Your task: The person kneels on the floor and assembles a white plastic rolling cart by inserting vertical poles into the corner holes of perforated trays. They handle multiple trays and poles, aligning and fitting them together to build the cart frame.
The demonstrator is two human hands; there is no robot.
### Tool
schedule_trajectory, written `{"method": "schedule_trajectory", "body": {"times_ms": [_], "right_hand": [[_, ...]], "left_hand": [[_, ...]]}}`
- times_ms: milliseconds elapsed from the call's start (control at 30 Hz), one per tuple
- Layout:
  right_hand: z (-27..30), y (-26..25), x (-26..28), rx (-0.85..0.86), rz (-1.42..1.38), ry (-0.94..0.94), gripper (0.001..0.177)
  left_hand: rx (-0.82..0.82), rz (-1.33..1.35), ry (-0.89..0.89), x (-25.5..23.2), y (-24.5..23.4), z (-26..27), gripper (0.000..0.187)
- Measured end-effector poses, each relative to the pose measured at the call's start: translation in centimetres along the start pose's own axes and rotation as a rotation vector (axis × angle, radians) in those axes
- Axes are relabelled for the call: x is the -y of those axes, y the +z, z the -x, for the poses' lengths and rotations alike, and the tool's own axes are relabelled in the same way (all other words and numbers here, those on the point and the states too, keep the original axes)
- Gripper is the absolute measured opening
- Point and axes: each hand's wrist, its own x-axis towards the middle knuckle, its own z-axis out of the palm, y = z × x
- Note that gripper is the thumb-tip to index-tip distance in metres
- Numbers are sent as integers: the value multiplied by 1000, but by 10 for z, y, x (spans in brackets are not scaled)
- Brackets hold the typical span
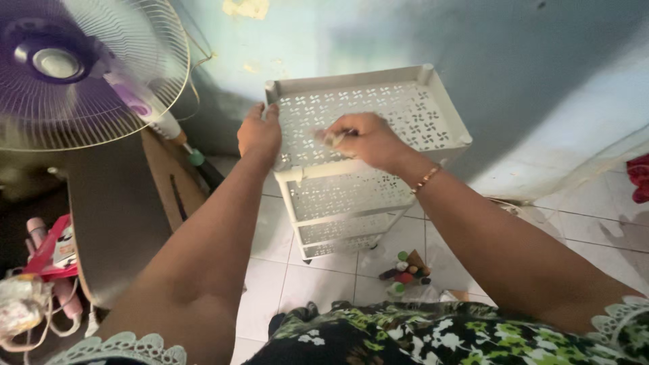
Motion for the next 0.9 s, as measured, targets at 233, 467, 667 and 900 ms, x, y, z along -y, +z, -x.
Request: {"method": "schedule_trajectory", "body": {"times_ms": [233, 467, 667, 900], "right_hand": [[37, 3, -4, -195, 207, -454, 23], [46, 19, -5, -266, 221, -545, 25], [30, 39, -5, -399, 161, -147, 21], [23, 54, -11, -521, 307, -289, 22]], "left_hand": [[123, -156, 687, -3, -42, 56, 43], [452, -469, 931, -2, -73, 73, 23], [503, -204, 887, 4, -72, 59, 26], [544, -135, 787, 9, -74, 58, 25]]}}
